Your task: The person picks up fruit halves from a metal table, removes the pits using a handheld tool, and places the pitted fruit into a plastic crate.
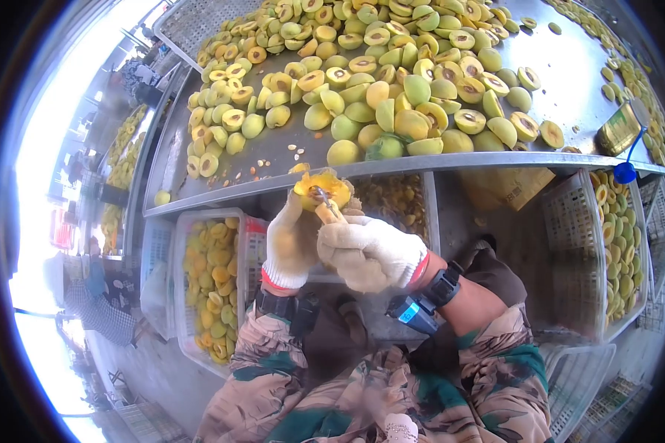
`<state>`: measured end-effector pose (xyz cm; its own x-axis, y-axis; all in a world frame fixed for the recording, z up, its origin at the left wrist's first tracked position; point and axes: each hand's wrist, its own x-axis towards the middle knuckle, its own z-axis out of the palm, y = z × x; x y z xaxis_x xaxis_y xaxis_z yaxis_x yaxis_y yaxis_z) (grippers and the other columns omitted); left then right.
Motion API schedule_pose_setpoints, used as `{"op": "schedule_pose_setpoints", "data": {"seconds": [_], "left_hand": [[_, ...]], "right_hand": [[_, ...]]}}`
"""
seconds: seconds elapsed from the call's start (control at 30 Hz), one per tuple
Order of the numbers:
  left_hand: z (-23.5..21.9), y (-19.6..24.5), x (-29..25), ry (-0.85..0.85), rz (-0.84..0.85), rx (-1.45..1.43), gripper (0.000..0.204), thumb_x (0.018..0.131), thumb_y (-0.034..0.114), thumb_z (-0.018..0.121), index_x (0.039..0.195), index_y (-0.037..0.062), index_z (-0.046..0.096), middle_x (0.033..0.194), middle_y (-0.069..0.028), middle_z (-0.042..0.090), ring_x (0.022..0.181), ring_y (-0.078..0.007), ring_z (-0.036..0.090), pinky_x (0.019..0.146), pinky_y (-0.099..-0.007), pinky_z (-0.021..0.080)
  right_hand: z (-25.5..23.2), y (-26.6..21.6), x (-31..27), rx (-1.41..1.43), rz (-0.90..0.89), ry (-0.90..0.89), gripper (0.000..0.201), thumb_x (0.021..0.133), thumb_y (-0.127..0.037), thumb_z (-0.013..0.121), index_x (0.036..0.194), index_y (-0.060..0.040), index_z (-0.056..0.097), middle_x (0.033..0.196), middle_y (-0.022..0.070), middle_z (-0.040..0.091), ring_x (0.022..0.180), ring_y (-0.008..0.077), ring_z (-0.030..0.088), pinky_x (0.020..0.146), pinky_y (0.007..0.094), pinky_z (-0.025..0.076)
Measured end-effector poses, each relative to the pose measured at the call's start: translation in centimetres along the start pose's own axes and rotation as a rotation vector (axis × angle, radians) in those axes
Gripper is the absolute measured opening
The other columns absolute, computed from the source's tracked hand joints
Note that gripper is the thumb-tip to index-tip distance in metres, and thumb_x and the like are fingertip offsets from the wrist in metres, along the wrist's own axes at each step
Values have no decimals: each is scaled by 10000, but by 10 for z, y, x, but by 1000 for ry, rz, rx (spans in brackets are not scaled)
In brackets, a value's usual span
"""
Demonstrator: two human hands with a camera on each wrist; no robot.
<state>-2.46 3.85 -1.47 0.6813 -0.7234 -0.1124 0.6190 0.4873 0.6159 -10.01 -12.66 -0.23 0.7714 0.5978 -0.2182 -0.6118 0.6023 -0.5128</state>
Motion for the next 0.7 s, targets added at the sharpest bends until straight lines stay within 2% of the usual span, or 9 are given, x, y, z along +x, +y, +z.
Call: {"op": "schedule_pose_setpoints", "data": {"seconds": [0.03, 0.13, 0.23, 0.4, 0.5, 0.57, 0.6, 0.67, 0.7], "left_hand": [[-1, 0, -1, -1, -15, -19, 581, 1021, 442, 435, 1382, -12, 443, 1280, -199, 578, 1149, -340, 591, 1015, -474, 460], [0, 1, -2, 8, -37, -16, 558, 1021, 425, 443, 1377, -5, 452, 1284, -191, 579, 1163, -326, 584, 1021, -454, 454], [0, -1, -3, 50, 3, 29, 614, 1007, 455, 457, 1408, -8, 411, 1320, -209, 542, 1171, -377, 565, 1013, -511, 452], [10, 3, -7, 117, 2, -13, 522, 1033, 380, 426, 1384, -6, 438, 1287, -185, 569, 1127, -317, 602, 975, -440, 488], [0, 2, -4, 180, -55, -18, 476, 1046, 350, 407, 1355, -7, 467, 1237, -164, 602, 1072, -278, 633, 923, -388, 521], [-3, -4, -8, 181, 13, 64, 435, 1049, 339, 419, 1293, -6, 523, 1168, -142, 639, 1007, -254, 659, 858, -351, 544], [-1, 1, -11, 177, -81, -48, 426, 1041, 344, 447, 1274, 0, 544, 1174, -136, 638, 1003, -239, 658, 850, -346, 543], [-1, -8, -13, 247, 34, -94, 431, 1022, 322, 492, 1283, -18, 539, 1165, -130, 633, 986, -207, 654, 860, -322, 535], [-8, -11, -10, 411, 153, 236, 434, 1015, 308, 503, 1298, -21, 527, 1147, -127, 635, 974, -197, 648, 871, -318, 523]], "right_hand": [[6, -1, -2, -170, -23, 142, 227, 935, -306, 647, 936, -80, 622, 708, -50, 538, 566, 36, 494, 488, 198, 388], [-4, 4, 2, -160, -9, 97, 243, 929, -298, 656, 944, -55, 653, 750, -42, 575, 642, 37, 532, 561, 188, 413], [-5, 4, -2, -52, -28, 77, 252, 924, -301, 663, 963, -53, 650, 762, -39, 582, 639, 49, 541, 557, 198, 422], [-1, 2, 7, -401, -19, 216, 231, 911, -260, 665, 990, -45, 636, 730, -34, 562, 606, 62, 508, 539, 217, 404], [8, 2, 8, -428, -12, 242, 230, 914, -264, 651, 975, -44, 625, 701, -37, 538, 583, 58, 473, 523, 224, 384], [8, 6, 9, -391, -16, 243, 219, 918, -264, 650, 958, -52, 617, 677, -38, 523, 546, 59, 457, 490, 223, 369], [7, 8, 9, -368, -16, 243, 214, 919, -264, 649, 950, -55, 613, 665, -39, 515, 527, 59, 450, 474, 222, 362], [1, 5, 3, -149, 56, 160, 187, 947, -222, 604, 886, -49, 572, 547, -40, 421, 362, 77, 370, 330, 229, 278], [-6, 10, 2, -143, -25, 185, 198, 966, -211, 573, 878, -34, 557, 523, -38, 386, 335, 82, 338, 307, 238, 269]]}}
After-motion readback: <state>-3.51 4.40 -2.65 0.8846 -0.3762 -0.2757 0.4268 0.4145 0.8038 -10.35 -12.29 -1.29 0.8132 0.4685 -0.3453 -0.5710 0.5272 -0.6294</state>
